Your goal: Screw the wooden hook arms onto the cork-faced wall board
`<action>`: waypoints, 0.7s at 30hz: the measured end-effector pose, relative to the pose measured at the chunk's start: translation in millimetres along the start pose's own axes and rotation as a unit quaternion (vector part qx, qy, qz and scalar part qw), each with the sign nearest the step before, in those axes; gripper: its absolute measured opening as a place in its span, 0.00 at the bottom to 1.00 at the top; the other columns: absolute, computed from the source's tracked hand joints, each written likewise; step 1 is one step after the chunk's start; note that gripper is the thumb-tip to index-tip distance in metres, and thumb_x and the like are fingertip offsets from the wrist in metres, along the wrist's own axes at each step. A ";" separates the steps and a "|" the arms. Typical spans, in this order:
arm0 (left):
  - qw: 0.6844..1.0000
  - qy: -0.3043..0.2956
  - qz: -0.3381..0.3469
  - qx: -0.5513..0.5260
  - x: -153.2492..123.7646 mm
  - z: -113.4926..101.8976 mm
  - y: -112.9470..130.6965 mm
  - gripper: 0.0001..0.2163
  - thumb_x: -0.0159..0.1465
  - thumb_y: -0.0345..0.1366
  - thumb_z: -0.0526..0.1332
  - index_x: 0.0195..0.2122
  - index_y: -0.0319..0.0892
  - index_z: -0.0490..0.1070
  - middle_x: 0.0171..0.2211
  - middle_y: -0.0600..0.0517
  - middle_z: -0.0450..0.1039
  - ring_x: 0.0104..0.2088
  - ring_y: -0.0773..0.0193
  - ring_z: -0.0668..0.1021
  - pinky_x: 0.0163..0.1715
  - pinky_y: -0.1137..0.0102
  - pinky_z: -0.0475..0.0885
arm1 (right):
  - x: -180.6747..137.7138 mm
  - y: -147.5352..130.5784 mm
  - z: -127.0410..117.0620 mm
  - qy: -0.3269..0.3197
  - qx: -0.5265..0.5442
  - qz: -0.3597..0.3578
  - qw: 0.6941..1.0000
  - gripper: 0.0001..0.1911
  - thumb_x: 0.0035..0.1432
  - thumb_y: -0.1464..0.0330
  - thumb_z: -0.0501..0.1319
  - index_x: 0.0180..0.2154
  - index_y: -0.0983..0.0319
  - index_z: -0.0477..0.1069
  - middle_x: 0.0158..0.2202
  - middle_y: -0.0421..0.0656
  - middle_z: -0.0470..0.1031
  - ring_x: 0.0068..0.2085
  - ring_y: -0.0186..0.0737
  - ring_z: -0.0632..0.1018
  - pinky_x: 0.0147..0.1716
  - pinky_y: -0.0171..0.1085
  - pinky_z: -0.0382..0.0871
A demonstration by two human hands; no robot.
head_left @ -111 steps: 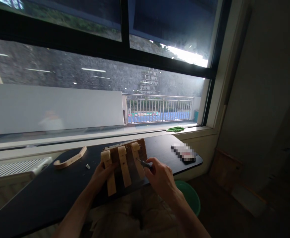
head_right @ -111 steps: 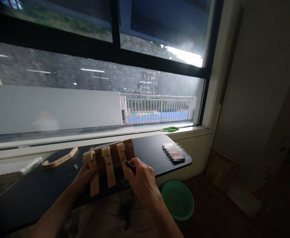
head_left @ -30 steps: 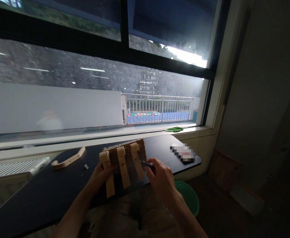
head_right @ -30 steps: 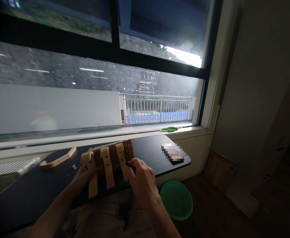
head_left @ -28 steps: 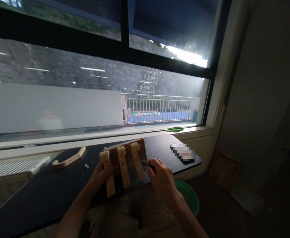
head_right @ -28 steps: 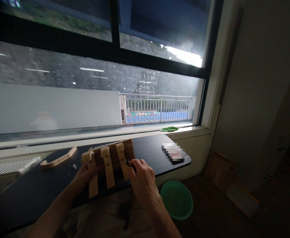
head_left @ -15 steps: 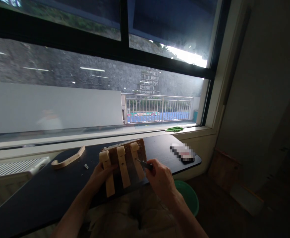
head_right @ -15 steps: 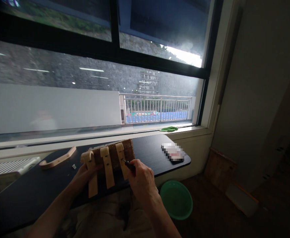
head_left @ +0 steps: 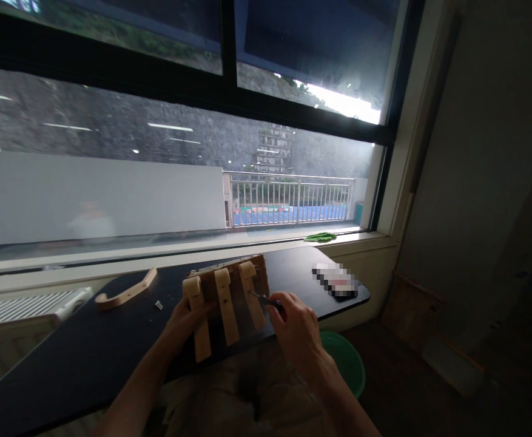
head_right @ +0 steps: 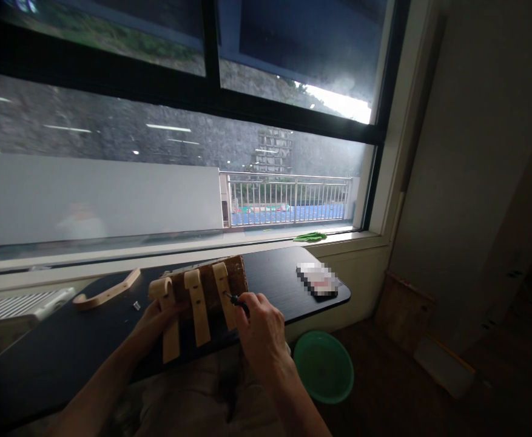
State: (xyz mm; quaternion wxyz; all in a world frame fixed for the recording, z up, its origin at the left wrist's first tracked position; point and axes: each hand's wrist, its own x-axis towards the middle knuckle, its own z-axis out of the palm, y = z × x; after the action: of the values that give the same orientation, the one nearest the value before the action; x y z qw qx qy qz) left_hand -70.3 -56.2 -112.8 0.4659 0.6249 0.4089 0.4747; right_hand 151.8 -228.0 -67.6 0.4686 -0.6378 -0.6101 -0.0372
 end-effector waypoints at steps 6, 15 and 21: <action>1.000 -0.002 0.001 0.005 -0.1 1.3 1.4 0.20 0.52 0.39 0.69 0.45 0.39 0.70 0.35 0.48 0.79 0.37 0.52 0.81 0.34 0.65 0.75 | -0.8 0.5 1.1 -0.012 0.006 -0.012 1.000 0.13 0.56 0.72 0.59 0.43 0.54 0.71 0.37 0.36 0.75 0.33 0.33 0.74 0.35 0.30 0.62; 1.000 -0.007 -0.002 0.010 -0.7 1.4 3.5 0.18 0.54 0.41 0.68 0.45 0.40 0.70 0.37 0.47 0.79 0.37 0.53 0.81 0.34 0.65 0.76 | -1.1 0.5 1.4 -0.006 -0.013 0.004 1.000 0.07 0.59 0.66 0.58 0.39 0.57 0.72 0.31 0.37 0.77 0.33 0.36 0.76 0.33 0.33 0.60; 1.000 -0.005 0.000 0.015 0.2 1.4 2.0 0.20 0.54 0.41 0.68 0.46 0.40 0.69 0.37 0.47 0.79 0.39 0.52 0.81 0.36 0.66 0.76 | 0.0 0.8 1.6 -0.004 -0.023 0.012 1.000 0.07 0.60 0.65 0.57 0.39 0.56 0.73 0.34 0.38 0.76 0.32 0.35 0.75 0.34 0.33 0.60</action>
State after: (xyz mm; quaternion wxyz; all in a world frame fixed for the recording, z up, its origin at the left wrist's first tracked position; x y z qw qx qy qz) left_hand -68.7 -56.8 -111.0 0.4591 0.6340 0.4136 0.4650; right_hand 151.6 -226.8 -69.0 0.4515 -0.6562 -0.6031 -0.0433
